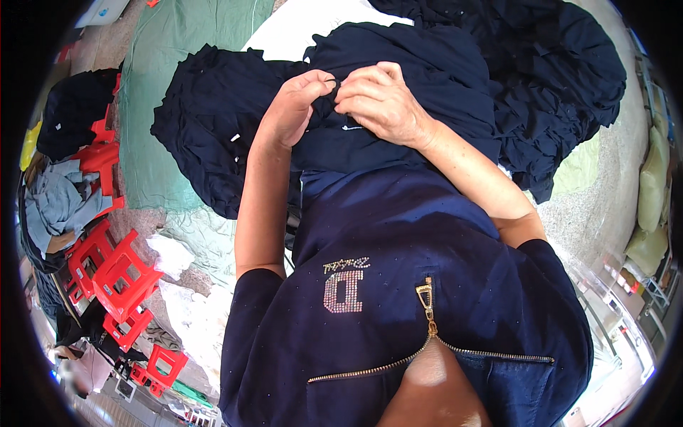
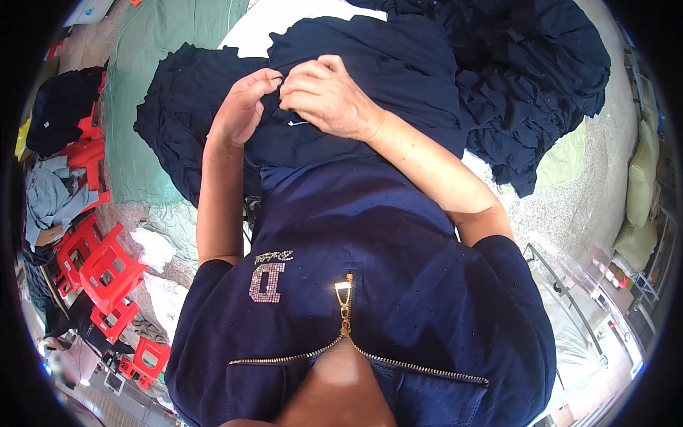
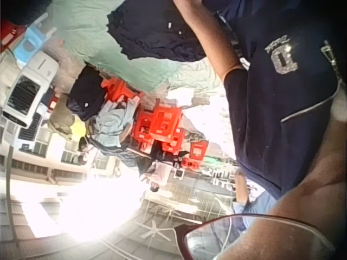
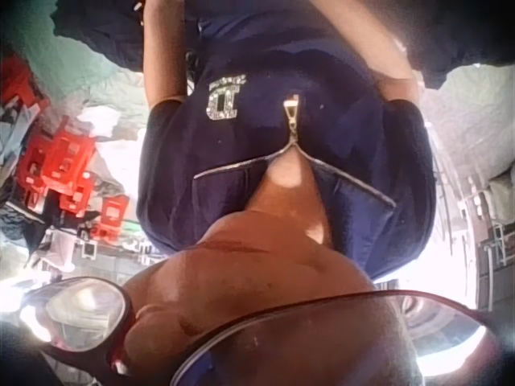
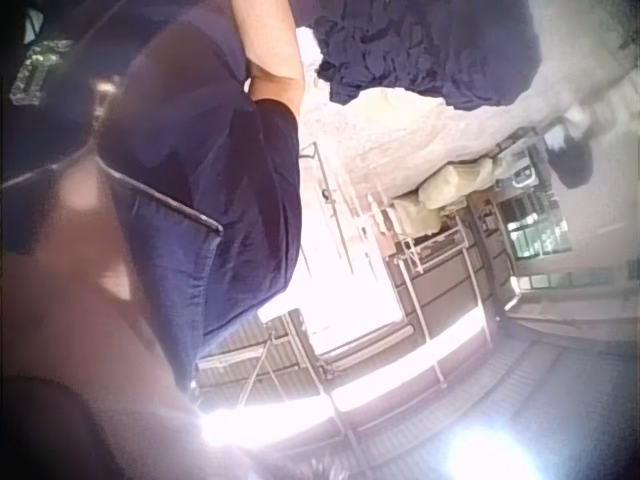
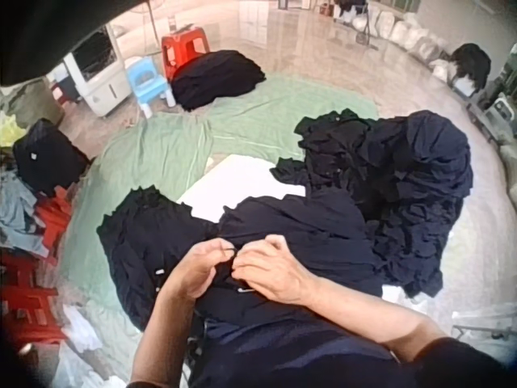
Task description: Inspecting dark blue shirts or garments for quality or tags.
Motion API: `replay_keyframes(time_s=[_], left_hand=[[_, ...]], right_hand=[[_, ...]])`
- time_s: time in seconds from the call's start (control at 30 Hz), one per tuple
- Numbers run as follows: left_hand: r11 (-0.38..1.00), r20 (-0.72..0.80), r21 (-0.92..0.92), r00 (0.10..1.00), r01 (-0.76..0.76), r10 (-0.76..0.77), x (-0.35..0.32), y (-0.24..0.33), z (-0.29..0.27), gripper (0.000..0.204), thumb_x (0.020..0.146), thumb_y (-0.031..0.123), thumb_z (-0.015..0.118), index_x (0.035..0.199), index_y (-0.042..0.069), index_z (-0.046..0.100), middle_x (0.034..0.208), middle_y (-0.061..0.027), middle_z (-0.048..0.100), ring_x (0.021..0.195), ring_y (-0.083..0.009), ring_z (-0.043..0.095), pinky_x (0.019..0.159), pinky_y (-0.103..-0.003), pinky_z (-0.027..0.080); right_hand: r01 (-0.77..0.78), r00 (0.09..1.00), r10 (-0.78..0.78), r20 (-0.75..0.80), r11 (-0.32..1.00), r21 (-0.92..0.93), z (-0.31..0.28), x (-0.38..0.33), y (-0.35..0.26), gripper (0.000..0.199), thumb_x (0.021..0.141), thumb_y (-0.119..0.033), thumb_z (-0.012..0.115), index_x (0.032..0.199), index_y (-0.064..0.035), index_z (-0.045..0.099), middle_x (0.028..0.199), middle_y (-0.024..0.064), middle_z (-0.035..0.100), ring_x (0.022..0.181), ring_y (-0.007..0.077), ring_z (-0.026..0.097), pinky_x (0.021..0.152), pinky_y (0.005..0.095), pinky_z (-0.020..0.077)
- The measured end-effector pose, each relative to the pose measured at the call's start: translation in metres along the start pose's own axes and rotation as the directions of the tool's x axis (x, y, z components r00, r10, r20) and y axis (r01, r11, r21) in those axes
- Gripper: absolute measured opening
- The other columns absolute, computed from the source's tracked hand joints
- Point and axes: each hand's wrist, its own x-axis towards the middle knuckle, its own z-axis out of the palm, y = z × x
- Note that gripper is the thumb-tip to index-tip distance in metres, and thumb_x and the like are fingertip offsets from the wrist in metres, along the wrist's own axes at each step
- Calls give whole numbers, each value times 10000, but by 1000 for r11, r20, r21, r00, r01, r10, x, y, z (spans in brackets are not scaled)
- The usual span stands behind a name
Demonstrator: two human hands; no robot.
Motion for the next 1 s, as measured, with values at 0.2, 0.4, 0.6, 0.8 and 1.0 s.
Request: replay_keyframes(time_s=[0.2,0.4,0.6,0.8,1.0], left_hand=[[982,-73,59,980,-179,184,-19,5,22,106,925,92,654,970,11,706,901,28,653,850,-45,559,782,-207,424],[933,-114,315,968,-176,222,-32,16,35,79,929,95,668,954,24,691,784,87,562,682,-2,433,601,-187,330],[918,-119,335,957,-210,263,-35,17,41,81,932,97,661,952,20,679,780,93,545,677,1,414,589,-183,317],[935,-150,312,963,-167,222,-35,30,44,96,934,99,644,962,15,681,795,81,565,712,-12,445,633,-193,352],[983,-99,132,985,-125,138,-36,17,42,109,923,83,640,972,-1,690,859,36,632,838,-43,542,796,-195,417]], right_hand=[[-84,985,71,-159,993,-77,-7,0,-18,209,783,-83,771,965,-160,703,926,-65,679,945,145,618,885,366,331],[-219,950,217,-223,976,16,-12,1,-30,159,774,-83,783,885,-130,679,849,-36,666,792,145,598,815,366,324],[-235,957,213,-196,967,-95,-13,3,-40,119,794,-100,762,861,-127,666,924,-19,659,814,139,611,819,372,340],[-4,981,-16,-191,995,-103,-17,4,-40,103,797,-89,731,859,-113,653,954,-13,682,877,149,653,875,342,396],[-151,973,167,-157,982,109,-20,1,-39,121,795,-37,704,873,-83,624,874,5,658,789,170,635,834,352,406]])
